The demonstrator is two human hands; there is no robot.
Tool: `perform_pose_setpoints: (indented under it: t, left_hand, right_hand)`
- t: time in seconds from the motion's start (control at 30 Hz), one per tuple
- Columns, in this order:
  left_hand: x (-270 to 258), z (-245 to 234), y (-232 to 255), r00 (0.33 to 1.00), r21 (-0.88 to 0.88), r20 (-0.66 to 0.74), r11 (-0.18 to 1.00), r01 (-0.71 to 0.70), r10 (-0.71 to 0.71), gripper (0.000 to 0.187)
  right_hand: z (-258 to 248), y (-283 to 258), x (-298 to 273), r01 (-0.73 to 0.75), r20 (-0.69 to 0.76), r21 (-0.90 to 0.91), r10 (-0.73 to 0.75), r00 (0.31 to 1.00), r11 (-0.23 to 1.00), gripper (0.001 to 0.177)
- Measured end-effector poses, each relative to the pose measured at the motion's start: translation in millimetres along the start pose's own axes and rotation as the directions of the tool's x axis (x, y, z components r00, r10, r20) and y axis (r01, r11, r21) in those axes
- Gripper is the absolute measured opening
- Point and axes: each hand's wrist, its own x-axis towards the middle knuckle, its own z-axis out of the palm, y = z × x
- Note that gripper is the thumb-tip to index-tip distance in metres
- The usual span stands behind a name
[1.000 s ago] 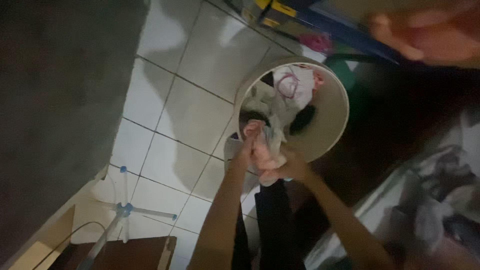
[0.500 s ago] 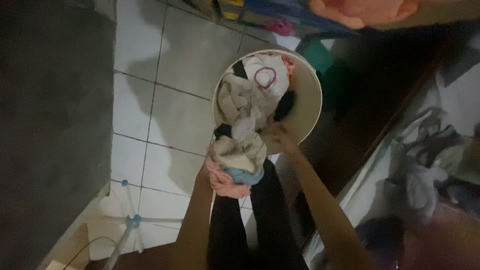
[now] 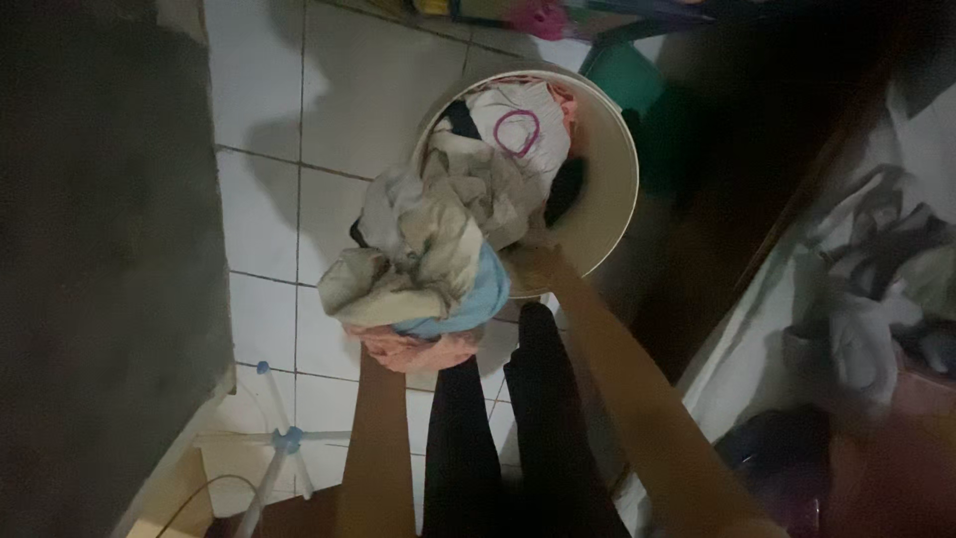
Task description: The person folds items of clothing including shorts, a towel, and a t-shirt on a bed, placing some folded items into a bin on the floor.
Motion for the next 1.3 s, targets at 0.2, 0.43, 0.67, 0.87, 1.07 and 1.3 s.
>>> perform_pose_setpoints:
  t: [0.2,0.43,0.67,0.87,1.07,1.3]
  left_hand:
    - [-10,-10,-14,0.997,-0.027,-0.08,1.0,0.004,-0.006,0.043]
    - [-8,-31,-18,0.982,-0.041,-0.189,0.999,-0.026,0.018,0.043]
    - [4,-29,-15,0.979,-0.024,-0.204,0.999,-0.031,0.026,0.042]
    - [5,-10,-15,0.983,-0.029,-0.181,0.999,-0.021,0.016,0.042]
    - [-6,0,-14,0.989,-0.026,-0.15,1.0,-0.004,0.0,0.041]
    - [-27,-8,-10,0.987,-0.002,-0.156,1.0,-0.025,0.025,0.04]
  right_hand:
    - [-19,17,4,0.02,-0.217,-0.194,-0.063,0.974,0.981,0.048]
    - [-45,15,25,-0.054,-0.435,-0.533,-0.219,0.874,0.844,0.047]
    - [-77,6,42,-0.027,-0.299,-0.612,-0.199,0.933,0.791,0.046]
    - [-74,-2,19,0.058,-0.209,-0.619,-0.236,0.949,0.783,0.045]
    - [-41,13,-18,0.08,-0.141,-0.681,-0.238,0.961,0.728,0.044]
    - [-10,10,-23,0.094,-0.019,-0.751,-0.164,0.986,0.653,0.043]
